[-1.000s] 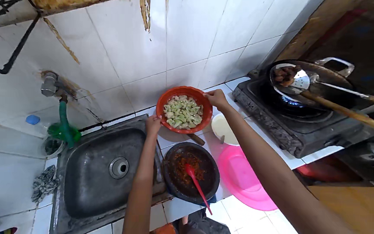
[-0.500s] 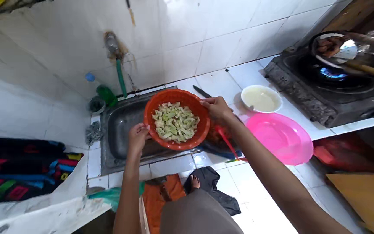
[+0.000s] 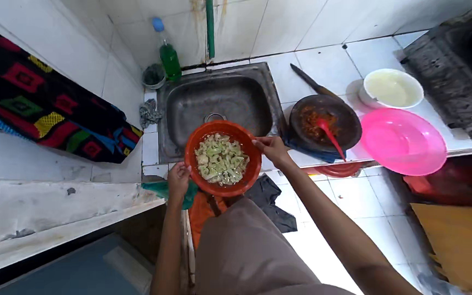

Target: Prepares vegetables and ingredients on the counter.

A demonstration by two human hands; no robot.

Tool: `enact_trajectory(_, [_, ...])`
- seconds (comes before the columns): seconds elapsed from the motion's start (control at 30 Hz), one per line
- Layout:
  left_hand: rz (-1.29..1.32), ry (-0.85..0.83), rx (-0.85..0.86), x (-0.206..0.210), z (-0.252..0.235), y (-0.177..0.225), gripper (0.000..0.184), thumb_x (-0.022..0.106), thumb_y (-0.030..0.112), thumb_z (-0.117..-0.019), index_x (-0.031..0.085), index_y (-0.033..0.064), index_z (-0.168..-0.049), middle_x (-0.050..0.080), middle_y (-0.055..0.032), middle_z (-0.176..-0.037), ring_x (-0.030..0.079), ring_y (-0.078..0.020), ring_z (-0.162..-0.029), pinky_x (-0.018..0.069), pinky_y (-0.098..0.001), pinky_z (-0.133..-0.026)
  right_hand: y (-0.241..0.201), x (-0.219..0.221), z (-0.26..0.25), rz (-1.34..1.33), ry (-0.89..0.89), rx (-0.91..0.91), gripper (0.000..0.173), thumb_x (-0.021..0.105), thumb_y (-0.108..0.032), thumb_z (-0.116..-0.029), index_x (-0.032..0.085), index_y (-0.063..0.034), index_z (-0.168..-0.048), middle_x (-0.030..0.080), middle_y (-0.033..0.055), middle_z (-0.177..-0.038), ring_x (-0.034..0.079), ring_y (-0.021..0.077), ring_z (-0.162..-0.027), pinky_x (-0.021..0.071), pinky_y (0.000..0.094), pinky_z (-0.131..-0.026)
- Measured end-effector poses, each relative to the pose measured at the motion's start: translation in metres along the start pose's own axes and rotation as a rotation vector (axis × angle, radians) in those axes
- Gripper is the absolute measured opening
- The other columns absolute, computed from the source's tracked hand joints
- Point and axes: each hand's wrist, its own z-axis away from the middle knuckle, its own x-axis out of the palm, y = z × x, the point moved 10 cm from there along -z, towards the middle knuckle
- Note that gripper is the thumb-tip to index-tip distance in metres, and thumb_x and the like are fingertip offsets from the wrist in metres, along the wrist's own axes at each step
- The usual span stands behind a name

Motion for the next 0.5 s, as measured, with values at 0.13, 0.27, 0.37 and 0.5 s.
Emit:
enact_trajectory(0.13, [0.102,0.0,-0.023,-0.001,-0.003,-0.021,0.029,0.053,0.0,-0.1033,0.053,-0.0139,-0.129,0.062,-0.0221,-0.113,0.064,-0.015,-0.089,0.0549,-0.0285,-0.079,0.005,0.005,0.0,-0.01,0.021,-0.005,0.022,0.059,-0.005,-0.1038,0.068,0.0116,-0.115,0.07,0.0195,-0.099,0.065,0.0139,-0.083,0.0541,0.0312,-0.081])
enact_trajectory(0.27, [0.199,-0.006,-0.074,0.001,0.0,-0.035,0.03,0.05,0.006,-0.1063,0.053,-0.0118,-0.131,0.062,-0.0214,-0.115,0.065,-0.0171,-0.09,0.0563,-0.0321,-0.075,0.01,0.006,-0.002,0.036,-0.011,0.023,0.026,0.057,-0.01,-0.1063,0.066,0.0098,-0.121,0.07,0.021,-0.106,0.065,0.019,-0.088,0.0541,0.0369,-0.084])
enact_trajectory(0.37, [0.254,-0.024,-0.106,0.001,0.003,-0.046,0.033,0.048,0.011,-0.1083,0.048,-0.0089,-0.135,0.062,-0.0194,-0.112,0.068,-0.0176,-0.083,0.0591,-0.0339,-0.069,0.014,0.007,0.001,0.034,-0.022,0.034,0.029,0.055,-0.012,-0.1073,0.063,0.0083,-0.126,0.069,0.0207,-0.109,0.066,0.0193,-0.089,0.0549,0.0374,-0.084])
enact_trajectory(0.5, [0.223,-0.064,-0.045,0.004,-0.001,-0.042,0.044,0.048,0.01,-0.1077,0.039,-0.0037,-0.149,0.064,-0.0206,-0.114,0.069,-0.0195,-0.084,0.059,-0.0352,-0.069,0.017,0.006,0.003,-0.01,-0.005,0.032,0.031,0.052,-0.008,-0.1075,0.058,0.0058,-0.135,0.068,0.019,-0.109,0.067,0.0161,-0.086,0.0562,0.0335,-0.079])
